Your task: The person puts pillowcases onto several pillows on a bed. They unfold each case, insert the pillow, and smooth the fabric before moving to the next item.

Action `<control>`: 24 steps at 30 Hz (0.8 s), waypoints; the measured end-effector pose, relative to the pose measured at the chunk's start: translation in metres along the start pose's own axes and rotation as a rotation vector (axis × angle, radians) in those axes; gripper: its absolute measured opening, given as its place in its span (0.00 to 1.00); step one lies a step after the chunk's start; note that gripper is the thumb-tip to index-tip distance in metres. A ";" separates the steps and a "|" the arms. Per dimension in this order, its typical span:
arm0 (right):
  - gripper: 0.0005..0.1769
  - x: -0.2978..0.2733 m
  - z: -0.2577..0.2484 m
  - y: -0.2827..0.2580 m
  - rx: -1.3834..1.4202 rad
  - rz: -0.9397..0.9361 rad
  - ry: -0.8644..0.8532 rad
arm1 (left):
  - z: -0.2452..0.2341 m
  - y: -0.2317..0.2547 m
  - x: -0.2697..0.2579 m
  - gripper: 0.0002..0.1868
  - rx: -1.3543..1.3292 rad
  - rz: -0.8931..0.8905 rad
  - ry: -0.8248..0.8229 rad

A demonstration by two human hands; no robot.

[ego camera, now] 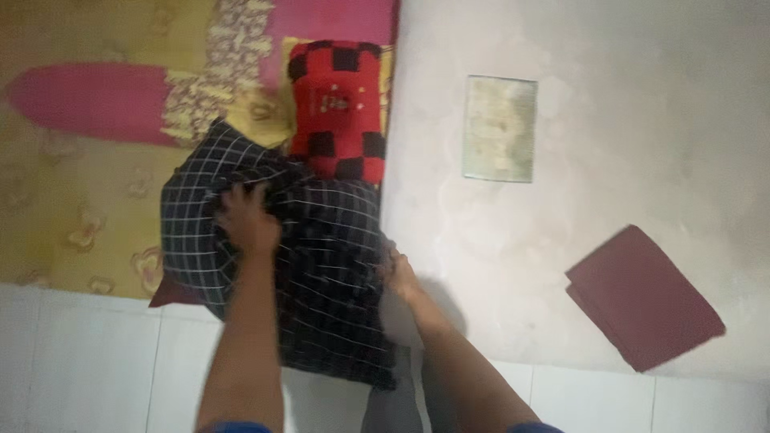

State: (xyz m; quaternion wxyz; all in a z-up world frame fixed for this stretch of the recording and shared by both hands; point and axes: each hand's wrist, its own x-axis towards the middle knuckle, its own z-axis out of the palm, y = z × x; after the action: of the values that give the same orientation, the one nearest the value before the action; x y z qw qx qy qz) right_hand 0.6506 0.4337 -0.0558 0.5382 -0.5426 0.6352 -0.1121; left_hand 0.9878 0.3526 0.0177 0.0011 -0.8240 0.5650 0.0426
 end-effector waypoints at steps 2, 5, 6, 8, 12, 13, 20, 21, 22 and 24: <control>0.48 0.021 0.022 -0.002 0.081 0.050 -0.085 | 0.005 0.022 -0.044 0.48 -0.026 0.108 0.116; 0.57 0.037 0.053 0.014 0.221 0.178 -0.067 | 0.013 0.040 -0.106 0.62 -0.137 -0.190 0.116; 0.60 0.039 0.059 0.022 0.157 0.162 0.005 | 0.019 0.038 -0.123 0.67 -0.227 -0.363 0.121; 0.63 0.053 0.077 0.030 0.094 0.138 0.097 | 0.041 0.027 -0.140 0.74 -0.398 -0.897 -0.223; 0.48 0.078 0.111 0.030 0.359 -0.204 -0.031 | 0.103 -0.022 -0.121 0.38 -0.649 -1.026 -0.335; 0.41 0.075 0.122 0.029 0.498 -0.374 -0.120 | 0.109 -0.038 -0.115 0.29 -0.679 -1.018 -0.271; 0.32 0.130 0.204 -0.080 0.462 -0.074 -0.188 | -0.021 -0.093 0.036 0.11 -1.560 -0.574 0.533; 0.31 0.140 0.215 -0.095 0.492 -0.089 -0.190 | -0.042 -0.083 0.046 0.10 -1.616 -0.271 0.663; 0.37 0.150 0.214 -0.101 0.450 -0.226 -0.191 | -0.057 -0.069 0.051 0.09 -1.320 -0.297 0.630; 0.51 0.161 0.215 -0.102 0.377 -0.489 -0.205 | -0.069 -0.045 0.041 0.19 -0.743 -0.244 0.379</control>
State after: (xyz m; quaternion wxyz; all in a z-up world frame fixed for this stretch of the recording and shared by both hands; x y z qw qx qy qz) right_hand 0.9084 0.3589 -0.1574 0.6475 -0.5784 0.3964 -0.2985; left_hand 1.0490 0.3275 0.0815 -0.3944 -0.8223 0.4000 0.0907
